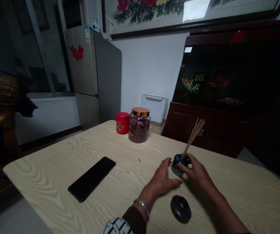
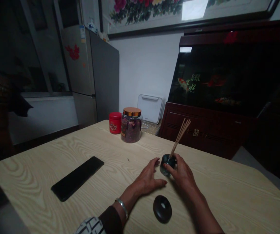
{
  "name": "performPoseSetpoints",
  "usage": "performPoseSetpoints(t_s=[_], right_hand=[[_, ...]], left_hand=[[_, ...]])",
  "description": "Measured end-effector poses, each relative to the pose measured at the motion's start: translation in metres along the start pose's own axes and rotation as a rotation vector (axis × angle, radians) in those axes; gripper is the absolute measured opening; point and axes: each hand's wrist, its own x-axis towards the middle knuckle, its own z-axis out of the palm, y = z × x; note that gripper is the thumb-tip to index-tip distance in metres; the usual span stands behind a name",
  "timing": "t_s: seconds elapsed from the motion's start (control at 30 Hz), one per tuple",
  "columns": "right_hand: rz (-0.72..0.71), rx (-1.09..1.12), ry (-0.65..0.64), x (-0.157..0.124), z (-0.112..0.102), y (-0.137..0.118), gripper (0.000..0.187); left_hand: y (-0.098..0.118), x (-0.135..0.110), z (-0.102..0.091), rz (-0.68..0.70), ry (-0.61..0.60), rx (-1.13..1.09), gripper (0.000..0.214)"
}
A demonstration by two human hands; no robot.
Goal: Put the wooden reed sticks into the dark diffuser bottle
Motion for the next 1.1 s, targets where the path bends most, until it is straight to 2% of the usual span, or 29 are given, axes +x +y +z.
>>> performPoseSetpoints(t_s=[0.1,0.2,0.33,0.43,0.53,0.63,0.73,0.83,0.9,0.97,1.1], right_hand=[[-0.006,0.005,0.036,0.019,0.005,0.011,0.046],[-0.008,0.041,0.114,0.023,0.009,0.016,0.05],[0.082,0.121,0.243,-0.002,0.005,0.014,0.047],[0.153,0.294,0.174,-0.027,-0.016,-0.002,0.042],[0.175,0.646,0.083,-0.043,-0.057,-0.04,0.053],[0.05,0.978,0.089,-0.055,-0.109,-0.094,0.066],[-0.101,1.129,0.087,-0.067,-0.154,-0.145,0.071],[-0.193,1.178,0.109,-0.082,-0.181,-0.179,0.076],[-0.249,1.197,0.136,-0.091,-0.19,-0.191,0.079],[-0.301,1.197,0.174,-0.098,-0.194,-0.198,0.079],[-0.332,1.236,0.209,-0.109,-0.188,-0.199,0.079]], left_hand=[[-0.005,0.0,0.0,-0.003,0.009,-0.005,0.093],[-0.006,0.003,0.0,-0.01,0.044,-0.041,0.079],[-0.006,0.007,0.001,-0.05,0.126,-0.156,0.052],[0.007,0.006,-0.002,-0.109,0.145,-0.263,0.044],[0.047,0.002,-0.013,-0.103,0.017,-0.449,0.061],[0.111,-0.005,-0.033,0.0,-0.152,-0.755,0.086],[0.175,-0.016,-0.051,0.176,-0.243,-0.99,0.087],[0.222,-0.029,-0.062,0.309,-0.318,-1.122,0.09],[0.239,-0.037,-0.063,0.377,-0.343,-1.175,0.093],[0.248,-0.042,-0.061,0.446,-0.363,-1.213,0.094],[0.245,-0.048,-0.05,0.499,-0.364,-1.304,0.094]])
